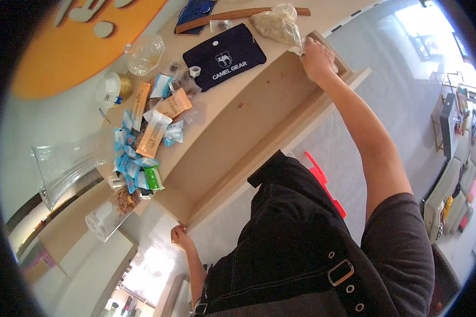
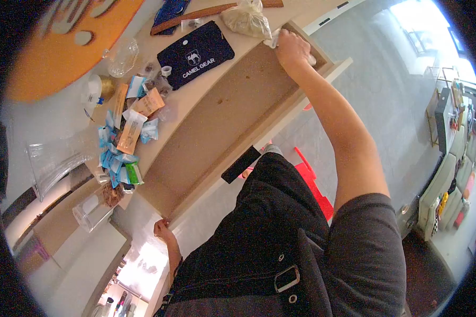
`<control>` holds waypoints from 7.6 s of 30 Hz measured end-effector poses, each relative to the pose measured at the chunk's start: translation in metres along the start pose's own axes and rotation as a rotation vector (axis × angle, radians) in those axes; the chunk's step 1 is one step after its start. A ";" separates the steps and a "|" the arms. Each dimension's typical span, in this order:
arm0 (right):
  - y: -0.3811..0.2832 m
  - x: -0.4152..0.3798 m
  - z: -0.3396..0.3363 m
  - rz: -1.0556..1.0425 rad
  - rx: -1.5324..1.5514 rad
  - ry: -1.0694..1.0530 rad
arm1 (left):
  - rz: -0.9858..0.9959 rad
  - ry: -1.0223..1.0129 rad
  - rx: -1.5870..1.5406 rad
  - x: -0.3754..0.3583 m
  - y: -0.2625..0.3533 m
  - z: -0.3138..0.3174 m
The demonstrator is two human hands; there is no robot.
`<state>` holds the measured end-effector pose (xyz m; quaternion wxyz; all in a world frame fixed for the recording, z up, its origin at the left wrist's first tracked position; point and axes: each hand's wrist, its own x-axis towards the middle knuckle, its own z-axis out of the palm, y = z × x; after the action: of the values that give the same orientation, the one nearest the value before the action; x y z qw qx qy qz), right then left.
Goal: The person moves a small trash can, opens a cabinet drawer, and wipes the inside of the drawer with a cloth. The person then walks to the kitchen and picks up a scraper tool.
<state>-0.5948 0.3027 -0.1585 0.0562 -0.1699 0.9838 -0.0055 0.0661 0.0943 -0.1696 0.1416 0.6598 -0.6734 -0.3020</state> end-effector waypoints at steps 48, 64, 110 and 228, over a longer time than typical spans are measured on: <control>-0.023 0.006 0.066 -0.431 0.208 -0.101 | -0.021 -0.070 0.118 -0.001 0.008 -0.004; -0.038 -0.018 0.056 -0.616 0.146 -0.336 | -0.024 -0.036 0.049 -0.003 0.012 -0.002; -0.098 -0.101 0.020 -1.005 -0.156 -0.300 | 0.002 0.116 0.085 -0.001 0.012 -0.001; -0.080 -0.058 0.064 -1.046 -0.539 -0.682 | -0.027 0.111 0.062 0.002 0.027 0.000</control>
<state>-0.5065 0.2472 -0.2132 0.3090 -0.6236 0.6666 0.2670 0.0438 0.0907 -0.1545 0.1539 0.6887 -0.6645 -0.2459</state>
